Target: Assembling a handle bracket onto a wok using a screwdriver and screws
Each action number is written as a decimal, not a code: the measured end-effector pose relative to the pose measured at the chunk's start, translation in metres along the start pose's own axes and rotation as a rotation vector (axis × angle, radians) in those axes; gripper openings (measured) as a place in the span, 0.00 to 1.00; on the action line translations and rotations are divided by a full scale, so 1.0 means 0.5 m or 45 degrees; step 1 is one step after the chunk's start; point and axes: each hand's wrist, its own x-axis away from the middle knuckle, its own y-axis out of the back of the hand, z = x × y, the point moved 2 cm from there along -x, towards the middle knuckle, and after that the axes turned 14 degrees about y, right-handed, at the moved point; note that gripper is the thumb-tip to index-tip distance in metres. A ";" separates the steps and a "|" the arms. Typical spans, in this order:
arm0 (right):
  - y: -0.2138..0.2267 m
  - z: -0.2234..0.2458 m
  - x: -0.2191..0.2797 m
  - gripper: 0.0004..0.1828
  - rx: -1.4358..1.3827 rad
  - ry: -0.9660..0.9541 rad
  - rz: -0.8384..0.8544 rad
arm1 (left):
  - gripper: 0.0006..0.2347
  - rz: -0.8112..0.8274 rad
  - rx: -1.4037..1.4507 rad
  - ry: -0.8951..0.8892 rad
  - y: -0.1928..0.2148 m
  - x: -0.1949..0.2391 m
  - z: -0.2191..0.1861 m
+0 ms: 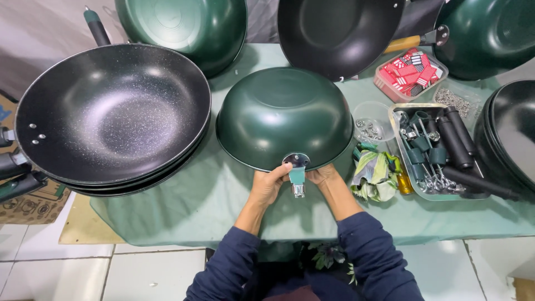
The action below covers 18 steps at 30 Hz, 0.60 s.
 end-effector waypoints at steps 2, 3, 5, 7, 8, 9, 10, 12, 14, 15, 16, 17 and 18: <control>0.009 0.008 0.015 0.20 0.057 0.000 0.014 | 0.21 -0.001 0.003 0.004 0.007 -0.005 0.007; 0.014 0.013 0.022 0.20 0.086 0.001 0.021 | 0.21 0.000 0.005 0.006 0.010 -0.007 0.010; 0.011 0.010 0.036 0.20 0.142 0.001 0.035 | 0.21 0.006 -0.004 0.006 -0.011 0.008 -0.005; 0.011 0.013 0.047 0.20 0.200 0.005 0.050 | 0.21 0.015 -0.011 0.004 -0.024 0.014 -0.013; 0.011 0.017 0.051 0.20 0.228 0.007 0.058 | 0.21 0.011 -0.007 0.006 -0.025 0.014 -0.013; 0.012 0.021 0.055 0.20 0.257 0.009 0.065 | 0.22 0.007 -0.002 0.007 -0.026 0.014 -0.013; 0.012 0.023 0.060 0.19 0.285 0.010 0.073 | 0.22 0.007 -0.002 0.007 -0.026 0.014 -0.014; 0.013 0.027 0.074 0.19 0.341 0.008 0.086 | 0.21 0.013 -0.015 0.007 -0.026 0.014 -0.014; 0.008 0.028 0.087 0.19 0.398 0.008 0.096 | 0.21 0.015 -0.015 0.009 -0.044 0.028 -0.026; 0.006 0.031 0.093 0.19 0.426 0.009 0.102 | 0.21 0.018 -0.015 0.006 -0.054 0.035 -0.033; -0.034 0.038 0.044 0.19 0.455 0.010 0.109 | 0.21 0.019 -0.015 0.007 -0.053 0.033 -0.031; -0.077 0.047 -0.001 0.19 0.483 0.010 0.116 | 0.21 0.021 -0.010 0.008 -0.053 0.032 -0.030; -0.122 0.057 -0.042 0.19 0.512 0.010 0.122 | 0.21 0.023 -0.004 0.011 -0.052 0.031 -0.029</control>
